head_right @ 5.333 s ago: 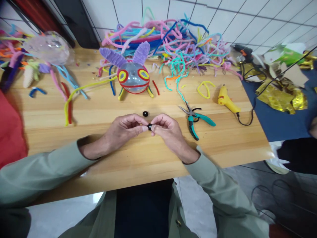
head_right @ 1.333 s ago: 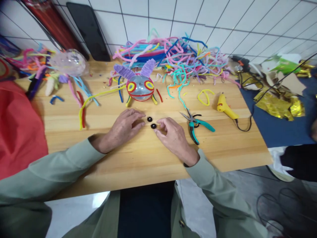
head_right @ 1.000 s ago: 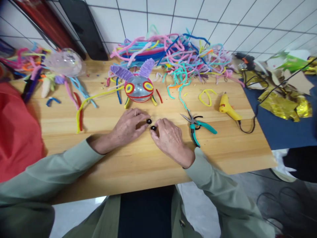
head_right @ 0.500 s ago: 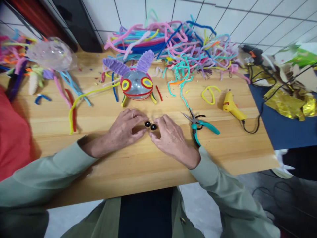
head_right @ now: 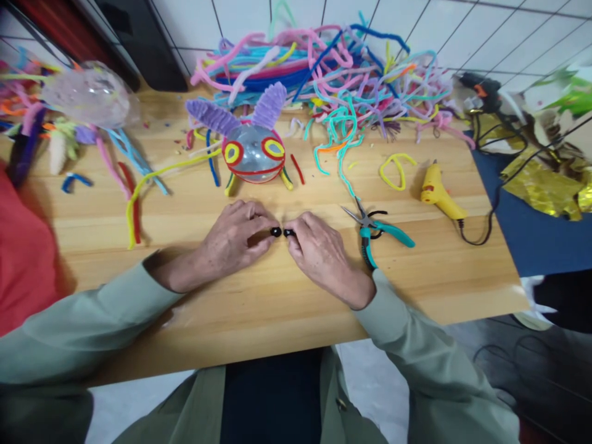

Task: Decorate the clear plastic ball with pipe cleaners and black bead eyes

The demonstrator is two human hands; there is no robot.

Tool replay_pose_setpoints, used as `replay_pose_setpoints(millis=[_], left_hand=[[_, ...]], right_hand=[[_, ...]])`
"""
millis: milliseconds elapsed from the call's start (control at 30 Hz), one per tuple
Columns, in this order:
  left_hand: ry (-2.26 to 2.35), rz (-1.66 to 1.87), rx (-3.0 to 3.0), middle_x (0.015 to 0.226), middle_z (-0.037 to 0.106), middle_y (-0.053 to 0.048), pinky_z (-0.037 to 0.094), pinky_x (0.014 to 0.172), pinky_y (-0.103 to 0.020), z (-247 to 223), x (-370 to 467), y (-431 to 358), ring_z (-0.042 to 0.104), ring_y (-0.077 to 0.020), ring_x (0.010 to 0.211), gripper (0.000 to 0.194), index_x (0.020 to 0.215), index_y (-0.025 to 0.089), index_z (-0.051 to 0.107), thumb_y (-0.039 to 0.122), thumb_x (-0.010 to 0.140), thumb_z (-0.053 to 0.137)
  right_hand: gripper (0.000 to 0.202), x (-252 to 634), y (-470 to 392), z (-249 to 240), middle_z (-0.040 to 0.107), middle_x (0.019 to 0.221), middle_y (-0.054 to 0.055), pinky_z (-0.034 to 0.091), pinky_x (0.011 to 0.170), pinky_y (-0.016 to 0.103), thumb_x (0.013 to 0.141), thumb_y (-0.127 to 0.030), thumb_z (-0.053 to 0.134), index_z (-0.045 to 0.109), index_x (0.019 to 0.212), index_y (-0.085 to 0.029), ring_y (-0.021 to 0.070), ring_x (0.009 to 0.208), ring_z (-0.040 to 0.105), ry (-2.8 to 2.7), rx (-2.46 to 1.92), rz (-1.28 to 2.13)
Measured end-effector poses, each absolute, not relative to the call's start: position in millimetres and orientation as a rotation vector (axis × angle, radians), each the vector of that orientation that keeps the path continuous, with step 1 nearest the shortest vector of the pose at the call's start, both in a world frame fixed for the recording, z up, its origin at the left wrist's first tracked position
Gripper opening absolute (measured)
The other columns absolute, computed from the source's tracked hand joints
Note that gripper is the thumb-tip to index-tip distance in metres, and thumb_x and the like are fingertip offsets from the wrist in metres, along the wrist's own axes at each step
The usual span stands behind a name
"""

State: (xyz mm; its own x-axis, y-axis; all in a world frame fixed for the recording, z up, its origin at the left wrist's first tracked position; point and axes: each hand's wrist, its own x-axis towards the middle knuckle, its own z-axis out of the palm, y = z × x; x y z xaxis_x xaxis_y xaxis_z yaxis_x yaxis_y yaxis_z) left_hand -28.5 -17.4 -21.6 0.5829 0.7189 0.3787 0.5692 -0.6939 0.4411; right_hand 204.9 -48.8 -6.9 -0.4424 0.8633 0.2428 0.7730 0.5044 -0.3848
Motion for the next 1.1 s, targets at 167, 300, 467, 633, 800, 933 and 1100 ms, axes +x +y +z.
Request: replay_pose_setpoints(millis=[167,300,467,633,800,933,1100], left_hand=[[1.052,0.901,2.475,0.112,0.076,-0.013,0.053,0.096,-0.047,-21.1,-28.6,-18.0,0.070,-0.0293,0.110,0.020,0.114,0.018,0.076,0.024,0.098,0.065],[0.970,1.074,2.148,0.111,0.076,-0.011,0.055,0.093,-0.040,-8.8,-28.3,-23.9,0.070,-0.0237,0.105,0.020,0.116,0.018,0.073,0.030,0.104,0.065],[0.814,0.972,1.488,0.096,0.075,-0.004,0.054,0.079,-0.028,6.3,-22.5,-34.2,0.066,-0.0150,0.085,0.025,0.106,0.017,0.074,0.042,0.101,0.072],[0.681,0.917,1.143,0.077,0.068,0.001,0.048,0.068,-0.026,14.4,-15.0,-41.1,0.057,-0.0102,0.067,0.041,0.094,0.016,0.073,0.052,0.085,0.089],[0.600,0.981,1.005,0.080,0.071,0.000,0.047,0.066,-0.024,26.1,-10.0,-51.0,0.058,-0.0090,0.067,0.047,0.094,0.015,0.077,0.052,0.074,0.098],[0.585,0.986,0.960,0.075,0.070,0.001,0.045,0.063,-0.024,40.0,-6.7,-63.9,0.056,-0.0087,0.065,0.050,0.087,0.015,0.079,0.054,0.066,0.103],[0.514,0.981,0.940,0.073,0.070,0.000,0.044,0.065,-0.025,57.9,-5.1,-83.3,0.056,-0.0094,0.067,0.048,0.089,0.016,0.083,0.051,0.064,0.104]], right_hand=[[0.019,209.7,-47.6,-9.6,0.073,0.102,0.009,0.052,0.075,0.037,0.101,-0.013,0.057,0.069,0.113,-0.020,0.0241,0.089,0.069,-2.294,-1.304,0.359],[0.016,210.3,-48.8,-5.8,0.072,0.100,0.006,0.055,0.075,0.034,0.102,-0.017,0.060,0.066,0.116,-0.022,0.0205,0.083,0.068,-2.144,-1.213,0.414],[0.018,202.7,-56.6,6.6,0.073,0.103,0.006,0.060,0.074,0.034,0.105,-0.019,0.062,0.066,0.122,-0.024,0.0190,0.083,0.070,-2.084,-1.058,0.261],[0.027,193.3,-70.7,21.4,0.078,0.110,0.009,0.065,0.079,0.037,0.106,-0.016,0.063,0.068,0.131,-0.025,0.0227,0.097,0.076,-2.103,-0.957,0.050],[0.036,189.2,-89.1,39.3,0.082,0.114,0.009,0.068,0.090,0.039,0.106,-0.011,0.062,0.071,0.137,-0.027,0.0229,0.105,0.080,-2.065,-0.946,-0.070],[0.039,188.3,-107.4,51.1,0.084,0.114,0.007,0.069,0.091,0.038,0.104,-0.010,0.062,0.075,0.136,-0.028,0.0225,0.103,0.082,-2.019,-0.982,-0.164],[0.037,185.0,-128.5,66.4,0.086,0.105,0.007,0.070,0.087,0.037,0.100,-0.009,0.067,0.079,0.130,-0.028,0.0223,0.096,0.083,-1.938,-0.995,-0.322]])
